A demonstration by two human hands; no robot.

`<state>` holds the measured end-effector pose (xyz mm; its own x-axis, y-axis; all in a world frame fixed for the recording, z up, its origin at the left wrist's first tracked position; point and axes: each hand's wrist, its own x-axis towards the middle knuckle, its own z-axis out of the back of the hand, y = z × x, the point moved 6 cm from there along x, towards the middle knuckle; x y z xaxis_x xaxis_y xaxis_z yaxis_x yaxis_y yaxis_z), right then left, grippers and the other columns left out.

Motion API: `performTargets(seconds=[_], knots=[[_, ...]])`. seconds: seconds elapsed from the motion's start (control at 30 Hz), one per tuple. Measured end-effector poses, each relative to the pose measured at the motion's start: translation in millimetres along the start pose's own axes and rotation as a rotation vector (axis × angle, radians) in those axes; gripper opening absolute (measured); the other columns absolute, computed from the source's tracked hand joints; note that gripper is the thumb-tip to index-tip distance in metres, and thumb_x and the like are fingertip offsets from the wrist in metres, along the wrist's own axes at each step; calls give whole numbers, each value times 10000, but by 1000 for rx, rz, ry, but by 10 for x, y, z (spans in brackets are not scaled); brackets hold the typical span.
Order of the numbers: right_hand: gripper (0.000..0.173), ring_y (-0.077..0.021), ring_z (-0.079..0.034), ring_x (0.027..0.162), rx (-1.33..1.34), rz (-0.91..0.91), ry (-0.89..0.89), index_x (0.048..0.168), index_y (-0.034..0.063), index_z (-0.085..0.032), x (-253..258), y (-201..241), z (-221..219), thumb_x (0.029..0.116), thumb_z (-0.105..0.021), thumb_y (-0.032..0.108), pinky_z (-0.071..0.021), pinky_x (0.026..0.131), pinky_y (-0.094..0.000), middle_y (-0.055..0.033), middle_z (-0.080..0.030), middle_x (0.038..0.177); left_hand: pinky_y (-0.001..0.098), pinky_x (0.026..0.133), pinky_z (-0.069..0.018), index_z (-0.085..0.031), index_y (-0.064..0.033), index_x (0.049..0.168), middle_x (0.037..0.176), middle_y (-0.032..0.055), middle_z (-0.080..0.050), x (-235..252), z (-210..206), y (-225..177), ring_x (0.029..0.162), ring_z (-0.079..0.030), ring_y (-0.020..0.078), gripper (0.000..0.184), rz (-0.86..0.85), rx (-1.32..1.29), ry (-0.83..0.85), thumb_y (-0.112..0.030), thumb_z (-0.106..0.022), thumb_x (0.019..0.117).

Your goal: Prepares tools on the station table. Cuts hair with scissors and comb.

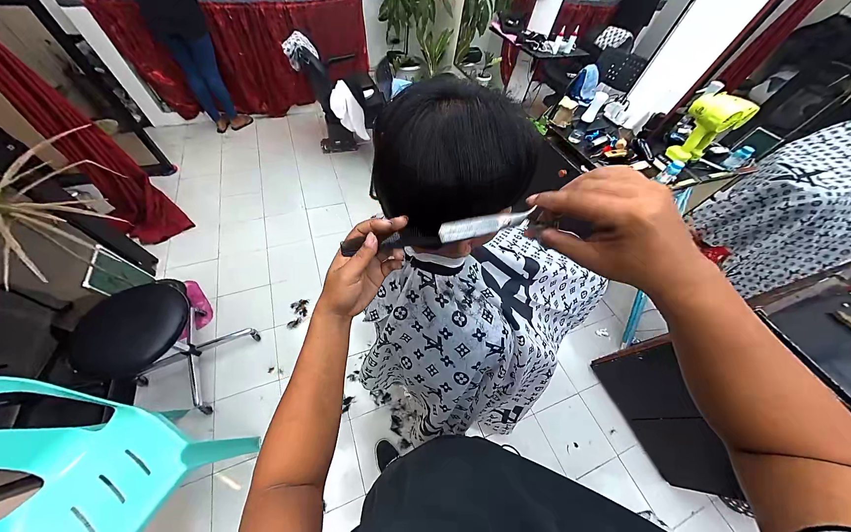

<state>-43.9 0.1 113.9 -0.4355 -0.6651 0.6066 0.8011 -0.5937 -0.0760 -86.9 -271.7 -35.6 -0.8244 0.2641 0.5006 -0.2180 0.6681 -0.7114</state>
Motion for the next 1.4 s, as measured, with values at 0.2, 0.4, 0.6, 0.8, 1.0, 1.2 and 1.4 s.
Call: performTargets(seconds=[0.2, 0.4, 0.6, 0.8, 1.0, 1.2, 1.4], knots=[[251, -366, -704, 879, -217, 1, 51, 1143, 32, -745, -97, -120, -202, 974, -630, 178, -525, 835, -532, -166, -733, 882, 246, 827, -582, -677, -207, 1301, 1254, 28, -717, 155, -85, -175, 989, -709, 99, 300, -68, 40, 123, -284, -490, 1079], [306, -362, -693, 946, -277, 28, 16, 1248, 54, -717, -249, -32, -83, 994, -617, 191, -505, 852, -516, -166, -735, 941, 261, 834, -579, -615, -188, 1344, 1289, 21, -698, 456, -335, -428, 987, -702, 101, 317, -141, 176, 140, -265, -442, 1090], [455, -404, -619, 1149, -453, -32, -164, 1349, 76, -646, -377, -96, 306, 972, -673, 330, -446, 968, -558, -198, -700, 1114, 272, 859, -575, -626, -204, 1356, 1297, 47, -695, 574, -461, -681, 1006, -703, 121, 317, -234, 128, 229, -272, -480, 1083], [465, -384, -592, 1188, -549, -38, -163, 1332, 96, -630, -97, -58, 223, 956, -678, 365, -422, 949, -534, -172, -684, 1119, 272, 862, -574, -625, -185, 1358, 1292, 62, -697, 527, -541, -669, 1014, -704, 130, 319, -240, 111, 242, -263, -486, 1082], [295, -354, -662, 999, -486, 46, -185, 1283, 90, -694, -122, 62, 224, 1027, -624, 218, -453, 851, -501, -161, -724, 967, 265, 867, -572, -628, -172, 1360, 1277, 60, -706, 475, -537, -668, 1005, -706, 120, 323, -232, 98, 230, -258, -497, 1078], [385, -369, -622, 1093, -524, 46, -138, 1329, 90, -648, -75, 97, 203, 1003, -636, 296, -422, 891, -511, -166, -695, 1024, 262, 860, -572, -631, -174, 1358, 1277, 60, -706, 457, -550, -662, 1005, -705, 118, 321, -242, 93, 228, -259, -500, 1077], [406, -364, -625, 1136, -491, 89, -142, 1347, 105, -650, -108, 110, 208, 990, -651, 296, -428, 950, -515, -163, -710, 1074, 258, 859, -570, -629, -172, 1363, 1276, 57, -706, 441, -530, -691, 997, -704, 113, 326, -243, 87, 233, -265, -497, 1080]])
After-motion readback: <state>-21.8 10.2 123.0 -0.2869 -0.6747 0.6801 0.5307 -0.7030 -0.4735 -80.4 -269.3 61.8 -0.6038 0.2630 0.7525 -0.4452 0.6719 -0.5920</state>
